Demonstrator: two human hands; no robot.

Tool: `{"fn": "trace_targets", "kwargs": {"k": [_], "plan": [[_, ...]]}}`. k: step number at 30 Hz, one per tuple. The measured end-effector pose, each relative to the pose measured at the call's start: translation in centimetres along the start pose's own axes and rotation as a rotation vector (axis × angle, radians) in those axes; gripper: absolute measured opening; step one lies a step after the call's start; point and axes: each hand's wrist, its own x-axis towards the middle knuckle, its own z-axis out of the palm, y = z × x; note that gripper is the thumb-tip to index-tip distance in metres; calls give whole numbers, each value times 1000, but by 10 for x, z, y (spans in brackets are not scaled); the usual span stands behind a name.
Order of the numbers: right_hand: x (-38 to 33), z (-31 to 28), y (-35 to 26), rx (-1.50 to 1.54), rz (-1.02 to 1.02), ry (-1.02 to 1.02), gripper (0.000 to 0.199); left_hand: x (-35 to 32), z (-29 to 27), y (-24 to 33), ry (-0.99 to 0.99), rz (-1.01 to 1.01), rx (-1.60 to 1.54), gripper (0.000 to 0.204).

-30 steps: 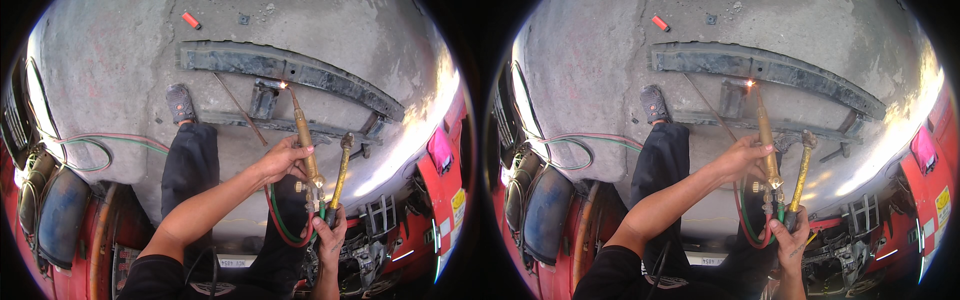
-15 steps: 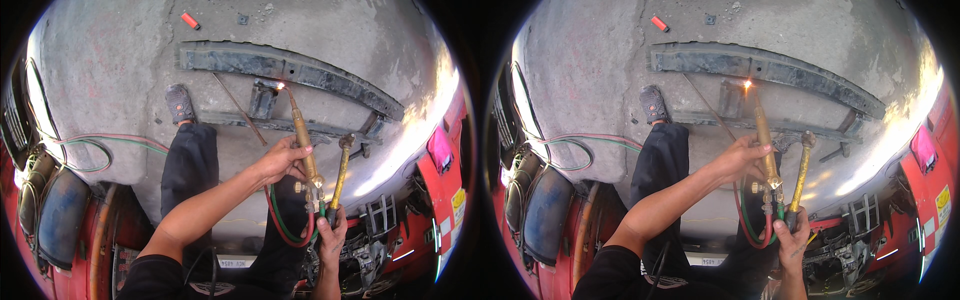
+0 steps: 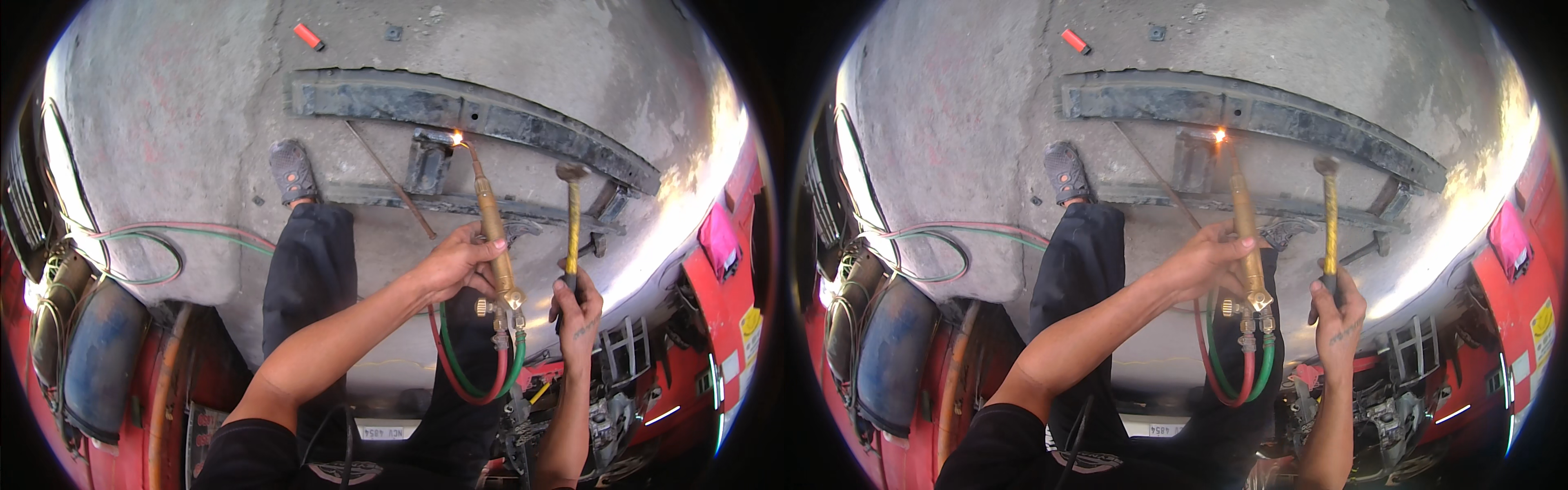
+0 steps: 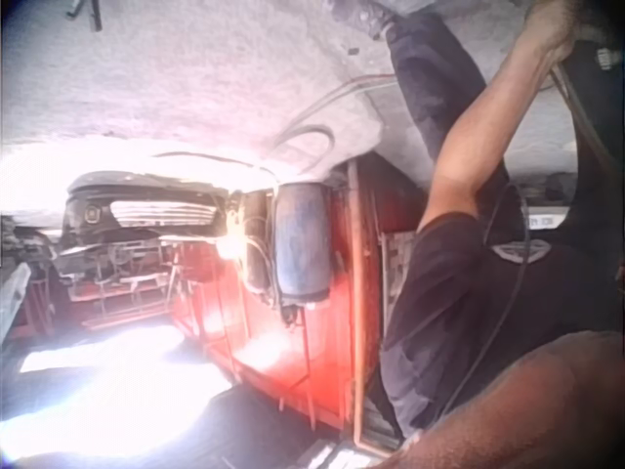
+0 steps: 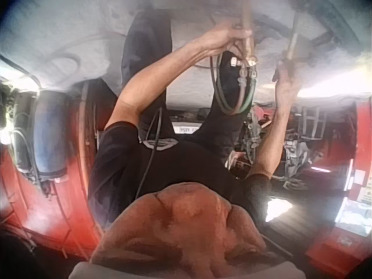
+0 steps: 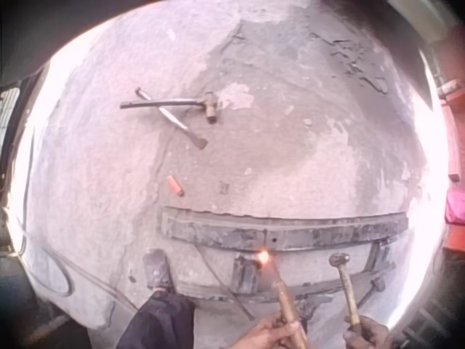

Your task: The person uses a blowtorch and hammer to heat and cut a metal frame on the floor. They repeatedly apply heat to specific points and strike with the hammer to separate sections of the frame.

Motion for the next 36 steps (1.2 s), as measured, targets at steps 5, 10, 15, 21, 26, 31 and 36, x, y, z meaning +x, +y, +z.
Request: {"fn": "trace_targets", "kwargs": {"k": [5, 10, 15, 21, 26, 31, 36], "plan": [[66, 21, -34, -179, -114, -81, 44, -1, -2, -1, -14, -5, 24, 70], [136, 28, -37, -494, -323, -150, 41, -1, 3, -8, 54, 42, -25, 37], [158, 38, -58, -614, -252, -263, 42, -3, -3, -12, 50, 46, -21, 37], [178, 47, -30, -621, -395, -214, 44, -3, -3, -12, 58, 54, -13, 38], [185, 44, -24, -663, -548, -171, 47, -5, -1, -9, 51, 56, -16, 38], [152, 46, -82, -486, -252, -68, 43, -9, -6, -9, 63, 51, -12, 37], [170, 57, -43, -990, -512, -93, 45, -10, -1, -8, 41, 41, 19, 35]]}}
